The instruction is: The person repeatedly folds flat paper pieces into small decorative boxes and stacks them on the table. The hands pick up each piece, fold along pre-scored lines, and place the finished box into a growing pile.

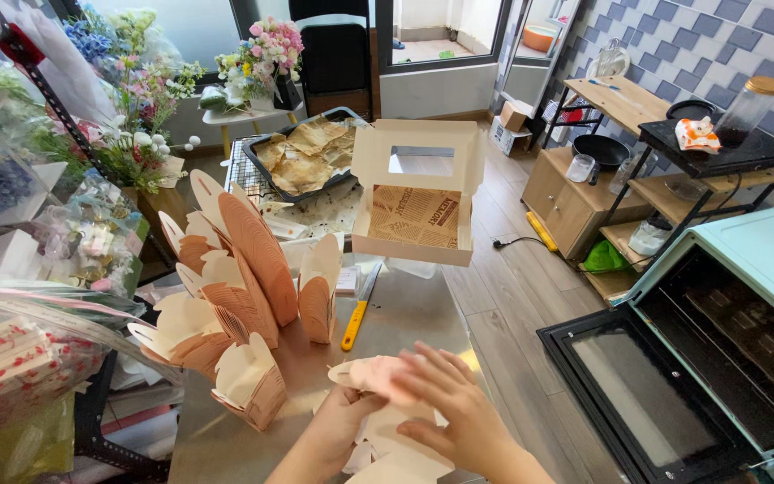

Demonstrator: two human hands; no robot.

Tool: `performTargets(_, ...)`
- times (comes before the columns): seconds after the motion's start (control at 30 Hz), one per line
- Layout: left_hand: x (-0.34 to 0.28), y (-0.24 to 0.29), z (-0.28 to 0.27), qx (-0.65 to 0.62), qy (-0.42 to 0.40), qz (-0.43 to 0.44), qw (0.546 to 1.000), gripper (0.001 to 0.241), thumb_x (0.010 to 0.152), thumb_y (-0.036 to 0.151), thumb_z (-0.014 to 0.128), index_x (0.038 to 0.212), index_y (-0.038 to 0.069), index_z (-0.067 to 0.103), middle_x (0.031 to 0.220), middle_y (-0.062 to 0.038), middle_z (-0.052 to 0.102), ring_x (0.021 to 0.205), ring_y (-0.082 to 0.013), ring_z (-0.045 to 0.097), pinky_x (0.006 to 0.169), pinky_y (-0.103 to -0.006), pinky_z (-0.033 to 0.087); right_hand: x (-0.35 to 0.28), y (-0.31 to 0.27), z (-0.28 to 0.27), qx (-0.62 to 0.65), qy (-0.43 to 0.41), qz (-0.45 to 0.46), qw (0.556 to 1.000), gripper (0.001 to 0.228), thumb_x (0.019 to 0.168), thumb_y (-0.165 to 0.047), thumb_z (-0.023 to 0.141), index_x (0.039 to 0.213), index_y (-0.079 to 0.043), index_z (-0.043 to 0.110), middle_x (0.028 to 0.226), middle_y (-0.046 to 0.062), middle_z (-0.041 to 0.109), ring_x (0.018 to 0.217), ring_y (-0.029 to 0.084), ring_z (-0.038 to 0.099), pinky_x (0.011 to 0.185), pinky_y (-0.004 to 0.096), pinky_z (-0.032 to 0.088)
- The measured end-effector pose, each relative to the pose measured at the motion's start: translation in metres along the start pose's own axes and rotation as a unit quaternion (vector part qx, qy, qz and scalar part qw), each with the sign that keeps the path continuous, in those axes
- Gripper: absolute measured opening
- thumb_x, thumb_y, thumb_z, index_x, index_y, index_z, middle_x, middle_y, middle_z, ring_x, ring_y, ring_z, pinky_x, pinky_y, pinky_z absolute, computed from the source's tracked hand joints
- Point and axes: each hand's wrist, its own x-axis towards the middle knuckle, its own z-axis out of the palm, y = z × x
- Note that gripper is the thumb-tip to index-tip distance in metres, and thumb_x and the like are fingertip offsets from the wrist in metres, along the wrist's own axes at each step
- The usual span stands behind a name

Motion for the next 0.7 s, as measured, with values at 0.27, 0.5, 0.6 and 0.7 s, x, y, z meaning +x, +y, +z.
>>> performTargets(0.27, -0.016, 0.014, 0.006, 0.120, 0.036, -0.069, 0.990, 0.033, 0.092, 0.019, 0.069, 0.121, 0.003, 0.067, 0.101, -0.007, 0.071, 0.081, -0.0163, 0.071, 0.067, -0.0363, 0.061, -0.036, 0.034, 0.040, 0.507, -0.058, 0.476, 0.716, 0.033, 0.081, -0.008, 0.078, 0.111, 0.004, 0.072, 0.124, 0.021, 0.073, 0.106, 0.026, 0.072, 0.090, 0.038, 0.058)
performTargets(0.5, -0.014, 0.014, -0.003, 0.164, 0.072, 0.035, 0.983, 0.035, 0.085, 0.005, 0.073, 0.120, 0.002, 0.072, 0.105, -0.010, 0.079, 0.086, -0.0194, 0.076, 0.075, -0.0352, 0.065, -0.057, 0.029, 0.062, 0.466, -0.081, 0.589, 0.655, 0.069, 0.083, -0.004, 0.078, 0.137, -0.031, 0.044, 0.121, 0.015, 0.076, 0.096, 0.021, 0.074, 0.079, 0.034, 0.056)
performTargets(0.6, -0.020, 0.014, 0.003, 0.304, 0.112, 0.163, 0.932, 0.030, 0.092, 0.009, 0.072, 0.121, 0.001, 0.077, 0.103, -0.011, 0.083, 0.086, -0.0184, 0.073, 0.078, -0.0340, 0.062, -0.068, 0.033, 0.075, 0.445, -0.161, 0.658, 0.586, 0.041, 0.090, -0.018, 0.078, 0.124, 0.003, 0.070, 0.100, 0.018, 0.065, 0.076, 0.028, 0.060, 0.068, 0.035, 0.046)
performTargets(0.7, -0.034, 0.021, 0.005, 0.488, -0.021, 0.462, 0.741, 0.031, 0.087, -0.002, 0.067, 0.114, 0.010, 0.075, 0.117, -0.011, 0.078, 0.108, -0.0271, 0.066, 0.084, -0.0310, 0.058, -0.071, 0.054, 0.084, 0.614, -0.076, 0.522, 0.587, 0.044, 0.084, -0.010, 0.072, 0.126, 0.002, 0.064, 0.110, 0.006, 0.072, 0.096, 0.014, 0.072, 0.084, 0.029, 0.060)
